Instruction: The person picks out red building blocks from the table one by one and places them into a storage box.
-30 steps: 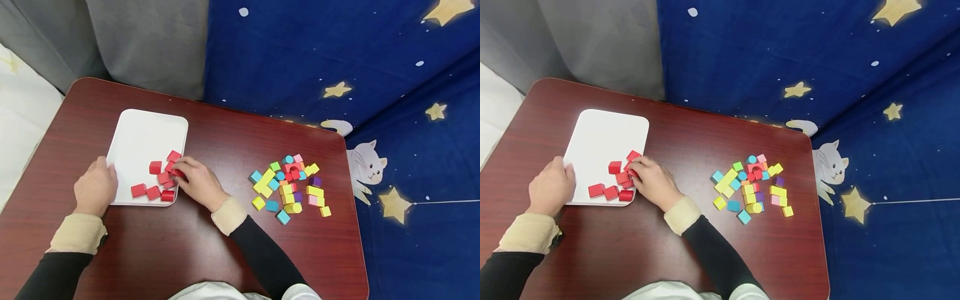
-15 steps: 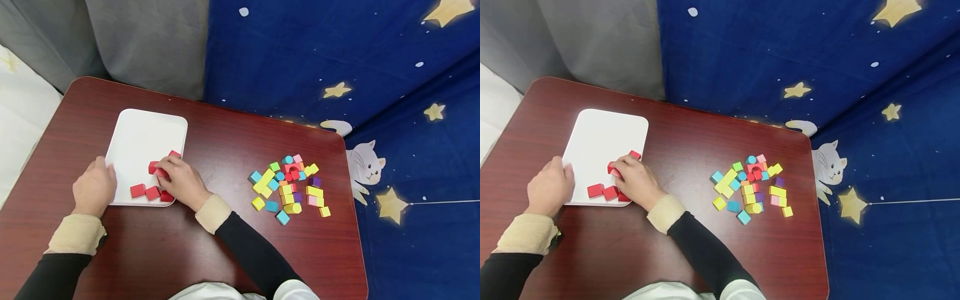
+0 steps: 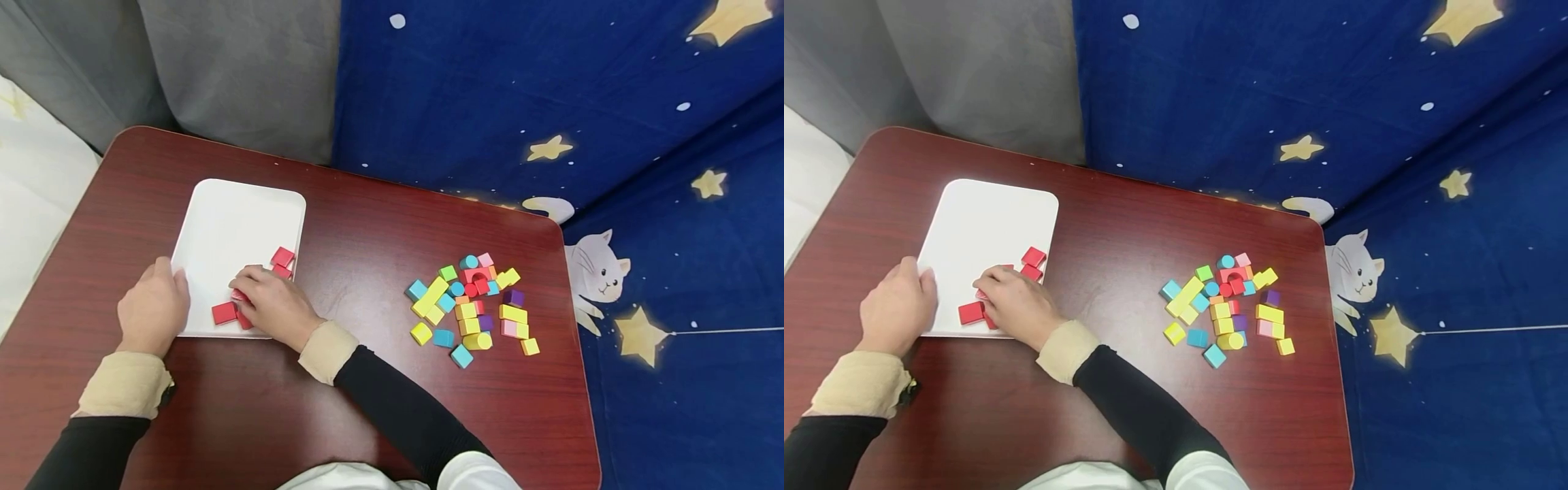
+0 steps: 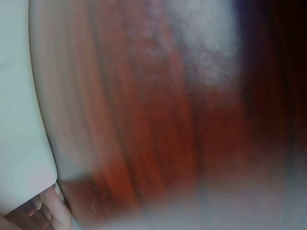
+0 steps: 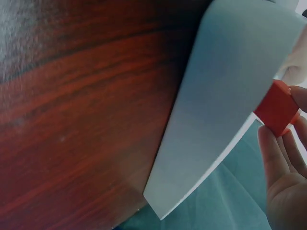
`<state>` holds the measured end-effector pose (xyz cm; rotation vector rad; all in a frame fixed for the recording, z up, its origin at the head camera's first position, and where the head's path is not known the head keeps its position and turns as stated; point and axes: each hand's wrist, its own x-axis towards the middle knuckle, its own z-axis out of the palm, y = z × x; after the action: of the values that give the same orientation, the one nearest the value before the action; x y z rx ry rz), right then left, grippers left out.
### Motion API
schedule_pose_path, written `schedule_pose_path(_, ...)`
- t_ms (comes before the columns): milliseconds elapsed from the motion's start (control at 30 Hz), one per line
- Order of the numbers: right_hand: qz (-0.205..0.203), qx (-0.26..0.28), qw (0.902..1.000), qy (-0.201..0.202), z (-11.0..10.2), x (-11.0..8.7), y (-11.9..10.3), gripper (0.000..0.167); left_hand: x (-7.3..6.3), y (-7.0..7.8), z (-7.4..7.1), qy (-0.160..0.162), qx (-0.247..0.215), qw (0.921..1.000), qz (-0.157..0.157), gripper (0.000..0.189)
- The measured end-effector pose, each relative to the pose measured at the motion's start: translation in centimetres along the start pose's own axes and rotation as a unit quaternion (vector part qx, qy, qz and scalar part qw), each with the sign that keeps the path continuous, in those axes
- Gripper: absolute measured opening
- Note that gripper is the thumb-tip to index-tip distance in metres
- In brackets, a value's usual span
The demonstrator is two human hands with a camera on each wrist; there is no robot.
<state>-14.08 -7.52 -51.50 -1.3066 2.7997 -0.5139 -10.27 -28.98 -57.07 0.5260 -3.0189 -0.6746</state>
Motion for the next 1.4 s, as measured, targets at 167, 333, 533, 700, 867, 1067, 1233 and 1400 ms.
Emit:
schedule_pose_path(167,-0.004,0.003,1.0000,-0.005,0.7,0.2,-0.4,0.022,0.0,-0.1,-0.1,-0.003,0.004,1.0000,-0.005,0.038)
schedule_pose_path(333,-0.005,0.005,0.9998,-0.017,1.0,0.5,-0.7,0.024,0.0,-0.1,0.0,-0.003,0.003,1.0000,-0.002,0.039)
schedule_pose_path(533,-0.006,0.002,0.9997,-0.022,1.2,0.7,-0.6,0.025,-0.1,-0.1,0.0,0.008,0.001,1.0000,0.004,0.037)
schedule_pose_path(700,-0.007,-0.009,0.9995,-0.028,2.1,0.8,-0.3,0.023,-0.1,0.0,0.0,0.008,0.002,1.0000,0.000,0.037)
schedule_pose_path(867,0.013,0.013,0.9991,-0.038,3.1,0.9,0.2,0.024,-0.1,0.0,0.0,0.006,0.001,1.0000,-0.003,0.039)
schedule_pose_path(1067,0.043,0.046,0.9961,-0.061,3.4,1.4,0.5,0.027,-0.1,0.0,0.1,0.013,0.002,0.9999,-0.001,0.038)
schedule_pose_path(1233,0.059,0.053,0.9938,-0.078,3.3,1.7,0.5,0.028,0.0,-0.1,0.1,0.013,0.002,0.9999,0.000,0.038)
schedule_pose_path(1400,0.082,0.051,0.9903,-0.100,3.1,2.0,0.2,0.030,0.0,-0.1,0.1,0.011,-0.001,0.9999,-0.002,0.038)
